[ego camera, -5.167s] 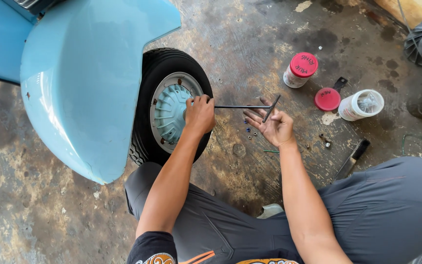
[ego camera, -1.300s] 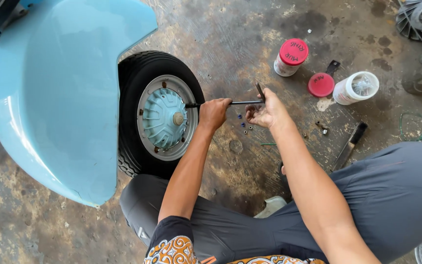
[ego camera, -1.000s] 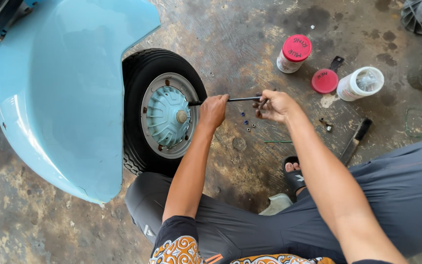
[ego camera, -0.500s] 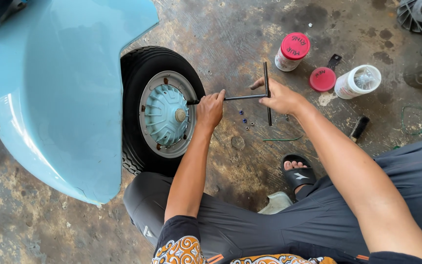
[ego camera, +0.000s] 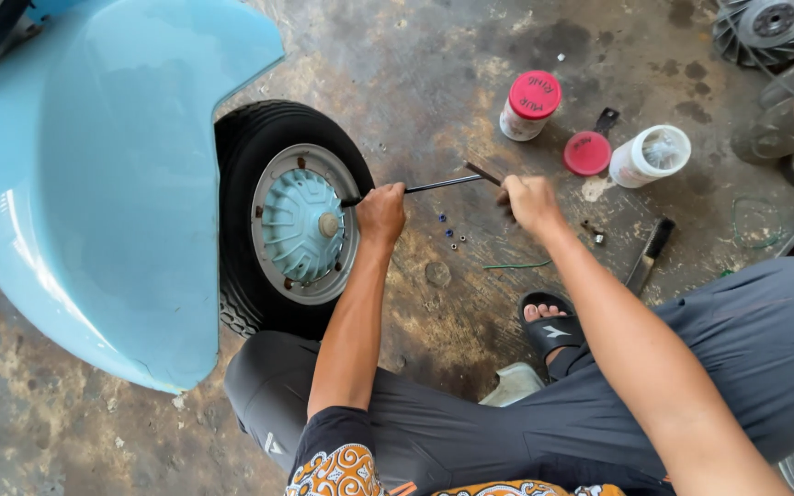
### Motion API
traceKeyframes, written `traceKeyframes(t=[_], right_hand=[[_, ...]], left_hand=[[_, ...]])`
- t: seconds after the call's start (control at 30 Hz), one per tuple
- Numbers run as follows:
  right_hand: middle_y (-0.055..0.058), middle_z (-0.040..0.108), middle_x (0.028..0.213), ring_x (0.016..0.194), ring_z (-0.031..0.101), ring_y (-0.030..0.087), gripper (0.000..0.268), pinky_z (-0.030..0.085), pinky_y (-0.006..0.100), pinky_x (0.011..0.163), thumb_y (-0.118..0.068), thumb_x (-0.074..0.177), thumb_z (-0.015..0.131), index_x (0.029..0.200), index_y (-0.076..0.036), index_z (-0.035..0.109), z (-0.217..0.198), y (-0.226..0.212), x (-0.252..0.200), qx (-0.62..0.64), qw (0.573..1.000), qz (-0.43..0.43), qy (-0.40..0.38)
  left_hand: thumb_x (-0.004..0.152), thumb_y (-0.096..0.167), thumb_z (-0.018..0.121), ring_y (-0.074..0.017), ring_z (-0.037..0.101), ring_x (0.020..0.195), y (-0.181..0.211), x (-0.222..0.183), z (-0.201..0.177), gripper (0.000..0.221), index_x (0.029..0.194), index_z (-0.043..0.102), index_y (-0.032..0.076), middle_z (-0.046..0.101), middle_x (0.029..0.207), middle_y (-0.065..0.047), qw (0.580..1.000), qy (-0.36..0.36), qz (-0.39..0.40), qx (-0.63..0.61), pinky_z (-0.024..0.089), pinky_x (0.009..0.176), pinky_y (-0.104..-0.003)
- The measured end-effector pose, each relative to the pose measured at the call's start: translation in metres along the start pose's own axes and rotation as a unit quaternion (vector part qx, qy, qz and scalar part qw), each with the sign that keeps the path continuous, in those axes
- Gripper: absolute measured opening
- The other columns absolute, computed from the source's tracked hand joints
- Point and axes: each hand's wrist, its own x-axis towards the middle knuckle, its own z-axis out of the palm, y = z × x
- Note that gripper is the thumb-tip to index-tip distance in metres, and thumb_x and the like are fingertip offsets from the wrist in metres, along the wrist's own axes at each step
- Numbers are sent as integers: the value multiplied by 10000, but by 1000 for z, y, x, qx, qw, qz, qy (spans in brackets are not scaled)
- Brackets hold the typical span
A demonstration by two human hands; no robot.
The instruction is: Removing bolts from a scooter wheel rim with a T-wrench and separating the tire from the rim.
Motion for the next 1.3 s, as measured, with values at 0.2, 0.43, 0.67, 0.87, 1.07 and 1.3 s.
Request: traceKeyframes(t=[0.2,0.43,0.67,0.87,1.07,1.3], right_hand=[[66,599,893,534,577,120,781,383,169,408,-787,870,575,1113,-45,578,-3,-115,-70,268,929,190,-172],[-63,308,782,475,390,40,311,232,162,413,-301,957,722,946,-102,482,-10,-88,-49,366,889,171,-214],[41,629,776,374,483,118,345,326,210,314,-60,810,811,1140,-76,710,-8,-71,-36,183,965,-8,-186],[-13,764,940,963,727,268,244,536,391,888,-272,853,823,1083,-261,744,-13,-67,-31,-125,971,-173,-108],[32,673,1098,915,724,295,116,602,398,759,-162,994,641,1090,-184,704,11,-25,-11,-247,839,-477,92],[109,702,1139,1097,687,332,367,550,491,897,-380,903,608,1217,-193,627,-20,-84,-57,-62,997,-38,29]], left_hand=[[921,122,461,-262,739,818,0,1,6,301,1064,675,277,693,839,8,1000,-8,4,-10,624,782,-423],[932,110,481,-292,735,879,1,0,-14,276,1086,679,224,712,886,-32,999,-18,16,-35,622,770,-451],[916,103,484,-269,735,881,7,-6,-25,263,1099,652,190,717,874,-24,998,1,69,11,584,808,-392],[932,105,478,-257,729,857,13,-1,-32,243,1080,649,196,712,850,-24,998,20,54,0,582,786,-366],[941,152,496,-253,726,762,5,-1,1,162,956,643,219,700,808,-7,998,59,24,7,594,658,-379],[906,157,528,-281,717,717,9,-3,-6,130,895,648,205,685,773,-25,998,58,14,11,588,584,-416]])
